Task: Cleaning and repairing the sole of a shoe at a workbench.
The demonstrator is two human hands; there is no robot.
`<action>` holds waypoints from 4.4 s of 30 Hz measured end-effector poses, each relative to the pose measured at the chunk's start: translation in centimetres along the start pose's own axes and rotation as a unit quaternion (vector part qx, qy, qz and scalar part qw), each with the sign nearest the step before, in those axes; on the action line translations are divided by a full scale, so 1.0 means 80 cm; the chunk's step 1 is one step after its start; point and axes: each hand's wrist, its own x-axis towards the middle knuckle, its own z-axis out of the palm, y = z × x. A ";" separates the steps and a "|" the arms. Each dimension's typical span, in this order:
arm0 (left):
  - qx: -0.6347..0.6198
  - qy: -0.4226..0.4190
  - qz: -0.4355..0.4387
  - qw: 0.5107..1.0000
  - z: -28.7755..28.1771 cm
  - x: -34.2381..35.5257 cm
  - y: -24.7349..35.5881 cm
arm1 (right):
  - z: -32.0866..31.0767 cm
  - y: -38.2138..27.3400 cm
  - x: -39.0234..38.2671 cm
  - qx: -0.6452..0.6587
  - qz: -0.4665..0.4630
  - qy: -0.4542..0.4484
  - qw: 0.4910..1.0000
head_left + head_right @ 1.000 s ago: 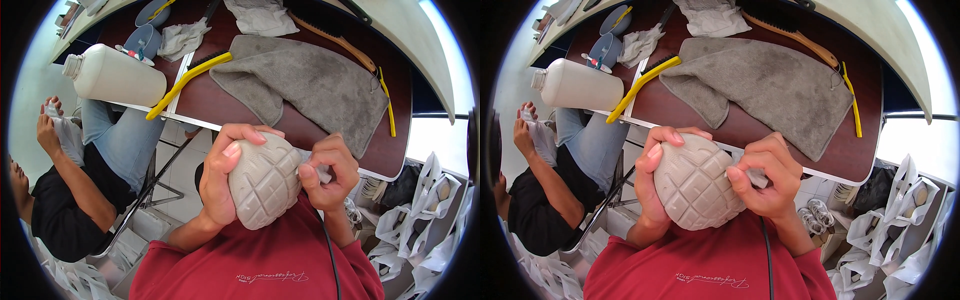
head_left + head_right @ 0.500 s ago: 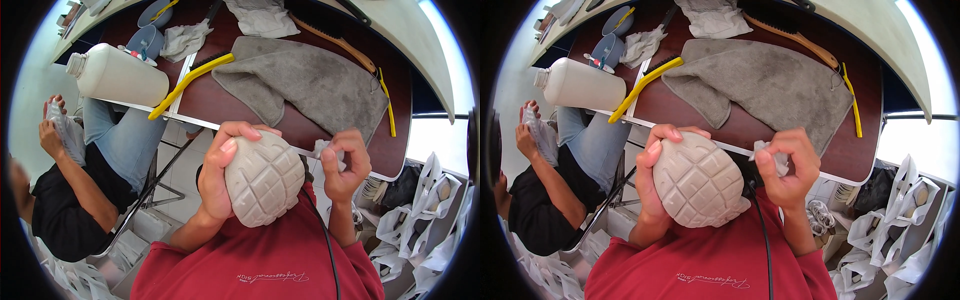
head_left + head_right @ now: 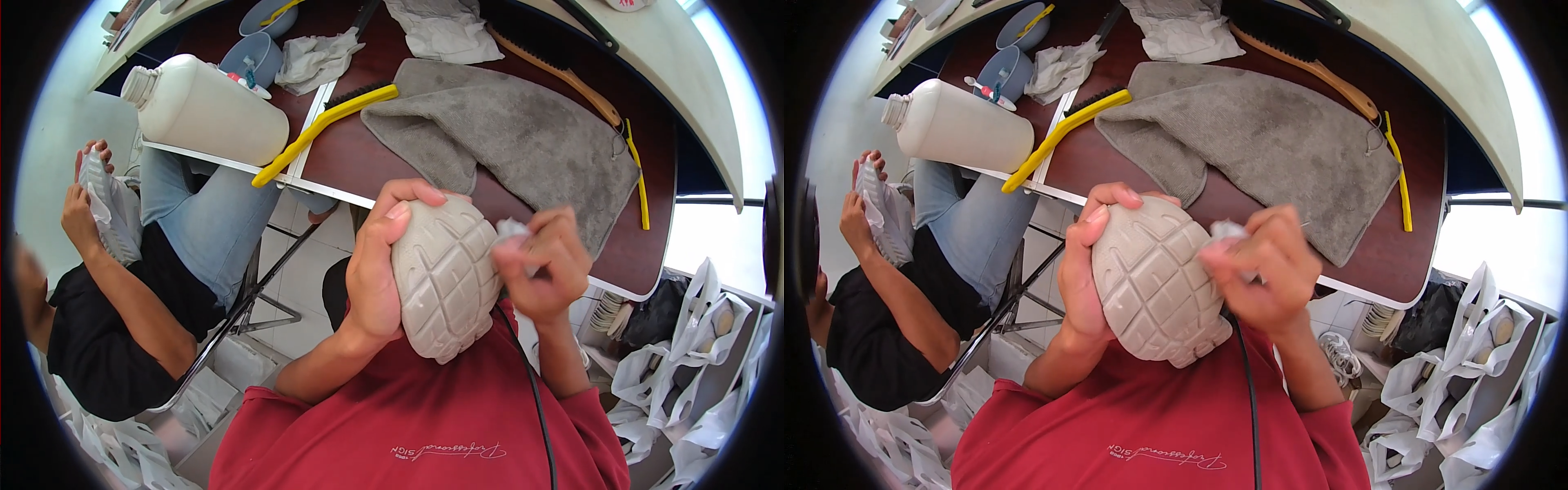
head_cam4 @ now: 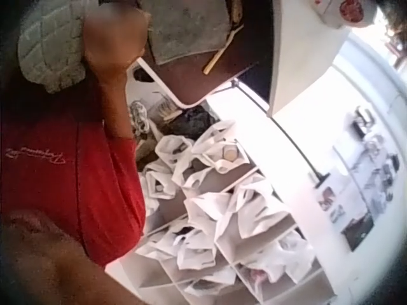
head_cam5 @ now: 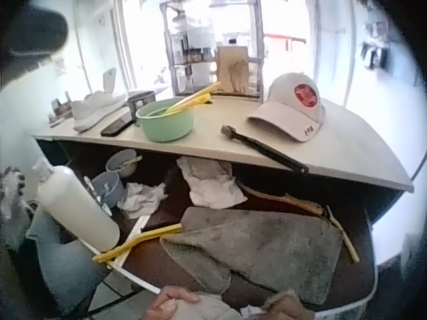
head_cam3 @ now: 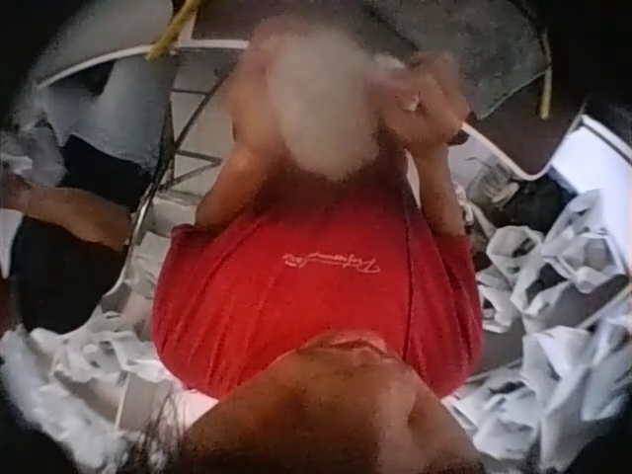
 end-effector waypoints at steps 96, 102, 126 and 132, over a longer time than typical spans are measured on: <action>-0.081 -0.015 -0.107 0.991 -0.032 0.031 -0.009 | 0.025 -0.003 0.022 0.079 -0.085 -0.076 0.990; -0.023 0.054 -0.096 0.994 -0.018 0.029 -0.014 | 0.006 0.040 0.013 0.046 -0.058 -0.054 0.996; -0.111 -0.046 -0.058 0.991 -0.053 0.005 0.008 | -0.042 0.053 0.015 0.001 0.025 0.032 0.999; -0.113 -0.066 -0.050 0.990 -0.051 0.005 0.009 | -0.020 0.033 0.008 0.048 0.076 0.031 0.995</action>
